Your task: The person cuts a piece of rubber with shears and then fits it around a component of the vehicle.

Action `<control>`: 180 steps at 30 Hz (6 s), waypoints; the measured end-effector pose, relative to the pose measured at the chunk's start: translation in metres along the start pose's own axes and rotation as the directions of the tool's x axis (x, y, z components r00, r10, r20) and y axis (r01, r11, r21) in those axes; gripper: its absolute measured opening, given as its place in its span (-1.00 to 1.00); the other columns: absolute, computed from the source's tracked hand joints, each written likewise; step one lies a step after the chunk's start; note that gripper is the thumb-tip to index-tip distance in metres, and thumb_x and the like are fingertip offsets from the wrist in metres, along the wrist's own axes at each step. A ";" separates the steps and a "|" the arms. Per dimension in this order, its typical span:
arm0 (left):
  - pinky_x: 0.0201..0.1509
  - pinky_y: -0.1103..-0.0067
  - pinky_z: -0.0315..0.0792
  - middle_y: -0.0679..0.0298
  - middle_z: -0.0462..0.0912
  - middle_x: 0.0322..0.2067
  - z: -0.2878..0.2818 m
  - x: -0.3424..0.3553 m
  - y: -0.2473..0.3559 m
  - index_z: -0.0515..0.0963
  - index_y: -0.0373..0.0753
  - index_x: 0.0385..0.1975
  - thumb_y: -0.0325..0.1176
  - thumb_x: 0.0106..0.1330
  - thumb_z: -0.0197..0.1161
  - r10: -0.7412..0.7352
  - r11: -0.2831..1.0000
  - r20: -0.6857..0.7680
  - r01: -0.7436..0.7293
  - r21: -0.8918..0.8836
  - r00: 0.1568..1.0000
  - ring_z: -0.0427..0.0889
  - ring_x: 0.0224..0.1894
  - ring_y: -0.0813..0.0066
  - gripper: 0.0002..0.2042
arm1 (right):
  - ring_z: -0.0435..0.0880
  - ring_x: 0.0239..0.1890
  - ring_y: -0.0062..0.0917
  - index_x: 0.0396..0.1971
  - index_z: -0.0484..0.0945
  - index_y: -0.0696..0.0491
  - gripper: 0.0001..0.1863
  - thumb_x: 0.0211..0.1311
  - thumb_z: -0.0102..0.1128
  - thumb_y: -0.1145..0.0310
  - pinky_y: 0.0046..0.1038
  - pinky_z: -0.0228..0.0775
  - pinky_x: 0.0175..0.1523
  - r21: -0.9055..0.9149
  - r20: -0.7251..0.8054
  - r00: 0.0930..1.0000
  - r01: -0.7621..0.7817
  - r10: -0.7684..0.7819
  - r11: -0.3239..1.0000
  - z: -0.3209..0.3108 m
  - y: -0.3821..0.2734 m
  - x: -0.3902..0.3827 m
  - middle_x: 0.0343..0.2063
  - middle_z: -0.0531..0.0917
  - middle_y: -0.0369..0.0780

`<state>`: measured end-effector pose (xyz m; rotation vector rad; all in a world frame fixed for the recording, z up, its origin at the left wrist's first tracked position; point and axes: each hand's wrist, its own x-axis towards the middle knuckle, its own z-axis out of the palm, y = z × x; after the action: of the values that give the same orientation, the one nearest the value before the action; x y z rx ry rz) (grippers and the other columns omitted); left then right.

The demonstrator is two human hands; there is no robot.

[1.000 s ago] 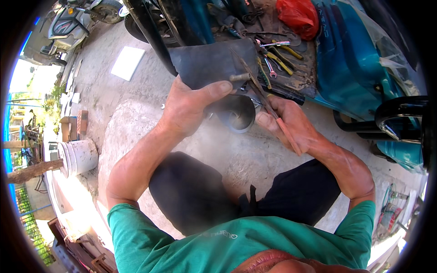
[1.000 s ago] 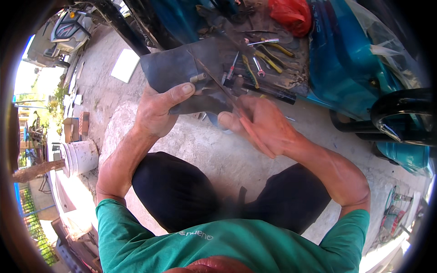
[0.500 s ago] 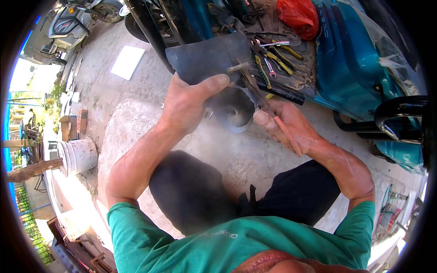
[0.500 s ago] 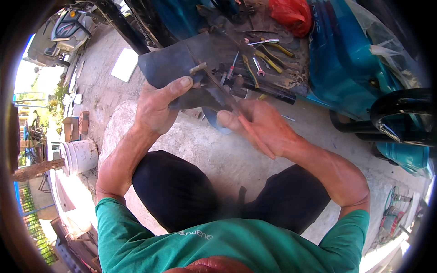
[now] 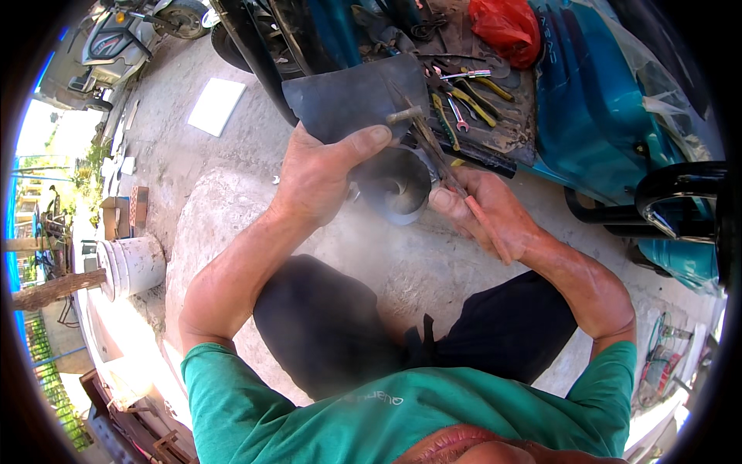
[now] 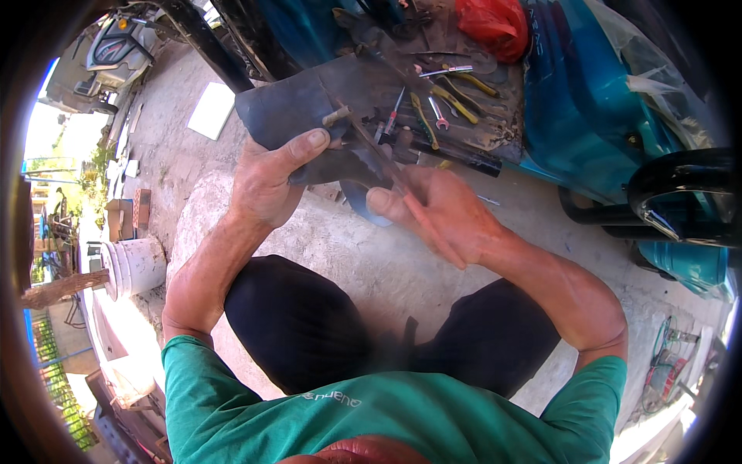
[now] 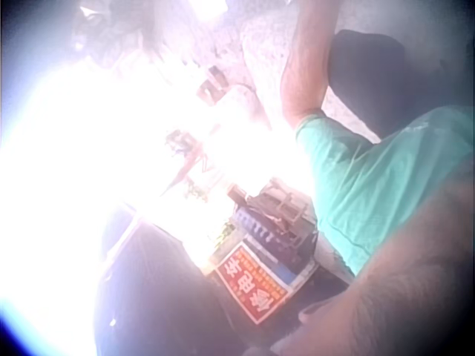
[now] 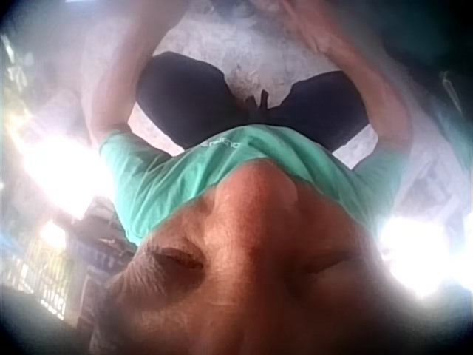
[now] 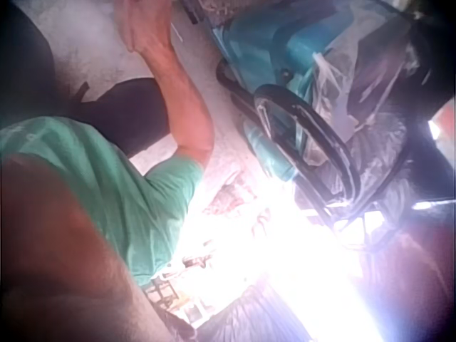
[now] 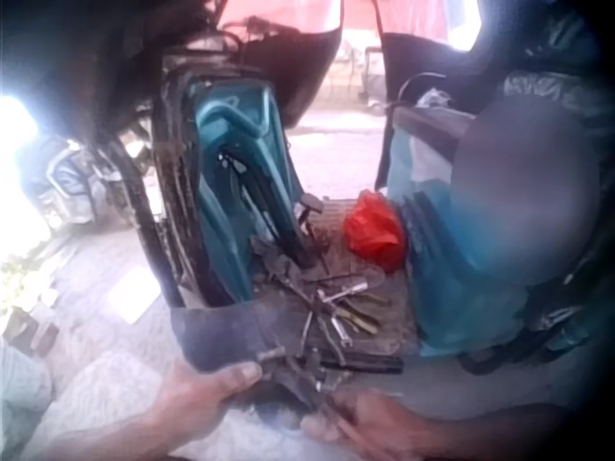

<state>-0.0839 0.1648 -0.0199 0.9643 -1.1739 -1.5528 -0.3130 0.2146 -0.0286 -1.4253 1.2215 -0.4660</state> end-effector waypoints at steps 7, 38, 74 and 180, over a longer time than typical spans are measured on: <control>-0.09 0.59 0.52 0.28 0.69 -0.24 -0.001 0.001 -0.001 0.59 -0.34 -0.09 -0.43 0.27 0.33 0.008 1.000 0.010 -0.008 0.004 1.000 0.63 -0.22 0.56 -0.75 | 0.57 -0.39 -0.43 -0.32 0.62 0.20 -0.25 0.22 0.11 -0.35 -0.33 0.39 -0.25 0.012 0.005 1.000 -0.024 0.024 1.000 -0.002 0.000 0.001 -0.52 0.58 -0.19; -0.13 0.61 0.49 0.30 0.67 -0.26 -0.005 -0.003 0.004 0.57 -0.33 -0.08 -0.47 0.26 0.34 -0.046 0.999 0.013 0.046 0.030 0.999 0.60 -0.23 0.59 -0.75 | 0.48 -0.56 -0.49 -0.41 0.60 0.19 -0.32 0.24 0.12 -0.28 -0.30 0.33 -0.39 -0.103 -0.017 0.999 -0.042 0.040 0.994 -0.004 -0.011 -0.005 -0.65 0.50 -0.23; -0.04 0.56 0.54 0.33 0.65 -0.16 -0.011 -0.009 0.011 0.53 -0.32 0.04 -0.54 0.17 0.38 -0.162 0.979 0.174 0.135 0.155 0.971 0.61 -0.16 0.57 -0.61 | 0.51 -0.52 -0.40 -0.39 0.61 0.22 -0.21 0.08 0.23 -0.40 -0.25 0.35 -0.35 -0.234 -0.019 0.999 0.030 -0.036 0.972 -0.008 -0.001 -0.006 -0.61 0.53 -0.16; -0.23 0.54 0.43 0.29 0.63 -0.30 -0.013 -0.007 -0.001 0.57 -0.29 -0.15 -0.35 0.42 0.20 -0.246 0.928 0.192 0.288 -0.236 0.950 0.58 -0.29 0.49 -0.84 | 0.60 -0.31 -0.42 -0.06 0.57 0.20 -0.32 0.25 0.20 -0.21 -0.29 0.43 -0.15 -0.076 -0.026 0.999 0.020 -0.022 0.997 0.017 -0.002 0.000 -0.40 0.63 -0.13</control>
<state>-0.0704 0.1683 -0.0232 0.8614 -0.9387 -1.9802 -0.2979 0.2227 -0.0315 -1.5011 1.2583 -0.4591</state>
